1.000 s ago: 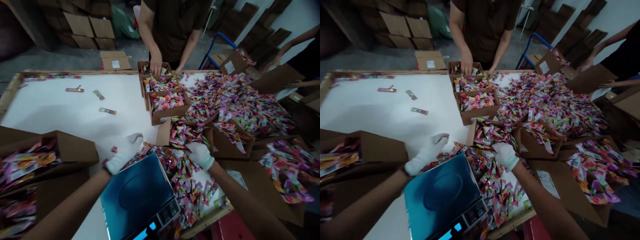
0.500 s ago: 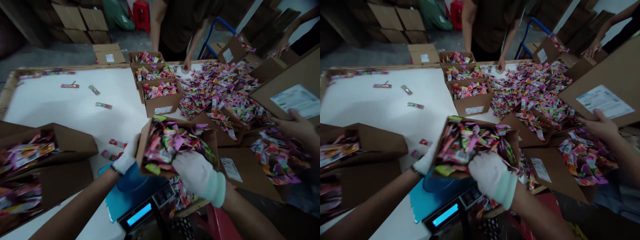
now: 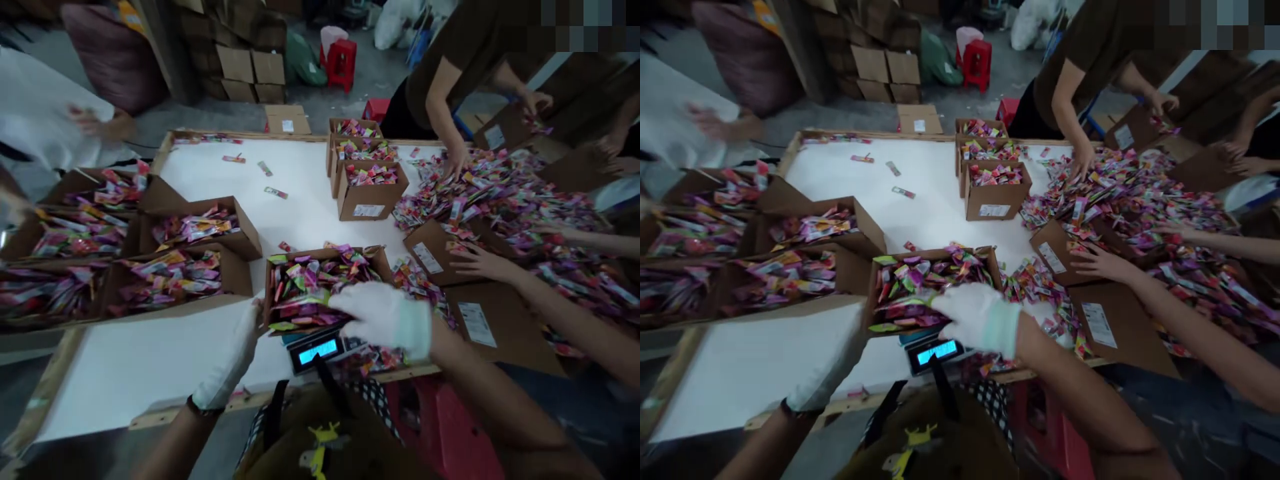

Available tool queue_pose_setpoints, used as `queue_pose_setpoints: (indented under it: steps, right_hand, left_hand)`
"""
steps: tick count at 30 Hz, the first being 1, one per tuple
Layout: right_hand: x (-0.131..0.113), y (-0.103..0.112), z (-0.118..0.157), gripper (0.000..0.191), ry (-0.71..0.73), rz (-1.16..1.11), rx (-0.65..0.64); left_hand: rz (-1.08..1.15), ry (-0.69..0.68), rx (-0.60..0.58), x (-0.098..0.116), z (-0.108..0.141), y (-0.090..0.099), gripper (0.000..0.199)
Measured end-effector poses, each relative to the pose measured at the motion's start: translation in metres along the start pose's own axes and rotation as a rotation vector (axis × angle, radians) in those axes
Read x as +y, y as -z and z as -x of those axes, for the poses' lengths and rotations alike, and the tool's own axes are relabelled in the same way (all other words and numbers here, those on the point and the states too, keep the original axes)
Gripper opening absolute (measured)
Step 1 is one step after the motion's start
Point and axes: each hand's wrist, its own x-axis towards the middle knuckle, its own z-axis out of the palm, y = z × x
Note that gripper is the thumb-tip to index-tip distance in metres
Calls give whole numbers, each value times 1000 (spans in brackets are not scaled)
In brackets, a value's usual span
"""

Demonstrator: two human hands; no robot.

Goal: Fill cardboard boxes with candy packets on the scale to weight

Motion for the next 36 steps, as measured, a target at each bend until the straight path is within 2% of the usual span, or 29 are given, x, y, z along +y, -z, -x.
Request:
queue_pose_setpoints:
  steps: [4, 6, 9, 12, 14, 17, 20, 23, 26, 28, 31, 34, 36]
  right_hand:
    - [24, 26, 45, 51, -61, -55, 461]
    - [24, 32, 53, 57, -87, -17, 530]
    - [9, 36, 45, 70, -106, 38, 407]
    - [-9, 35, 20, 79, -124, 93, 260]
    - [-12, 28, -4, 82, -114, 135, 186]
    - [-4, 7, -43, 82, -111, 157, 86]
    - [14, -17, -70, 68, -69, 70, 120]
    - [32, -25, -73, 42, 25, -18, 233]
    - [45, -13, -54, 30, 67, -65, 321]
    - [49, 3, -31, 23, 111, -171, 455]
    - [46, 28, 18, 15, 144, -359, 688]
    - [43, 43, 78, 11, 27, -390, 830]
    - [50, 41, 117, 12, -108, -357, 883]
  left_hand:
    - [59, 66, 121, -2, 5, 25, 48]
    - [66, 87, 159, -3, 12, 38, 41]
    - [66, 146, 228, -8, 25, 50, 38]
    - [87, 183, 239, -17, 35, 58, 37]
    - [100, 202, 240, -24, 41, 64, 36]
    - [120, 214, 230, -34, 49, 73, 37]
    - [139, 181, 189, -45, 57, 82, 44]
    - [133, 158, 172, -53, 65, 87, 53]
    - [118, 174, 188, -53, 70, 84, 59]
    - [106, 182, 185, -50, 72, 78, 59]
    - [79, 170, 151, -44, 73, 65, 61]
    - [52, 156, 115, -40, 72, 53, 63]
    - [37, 147, 93, -39, 71, 47, 63]
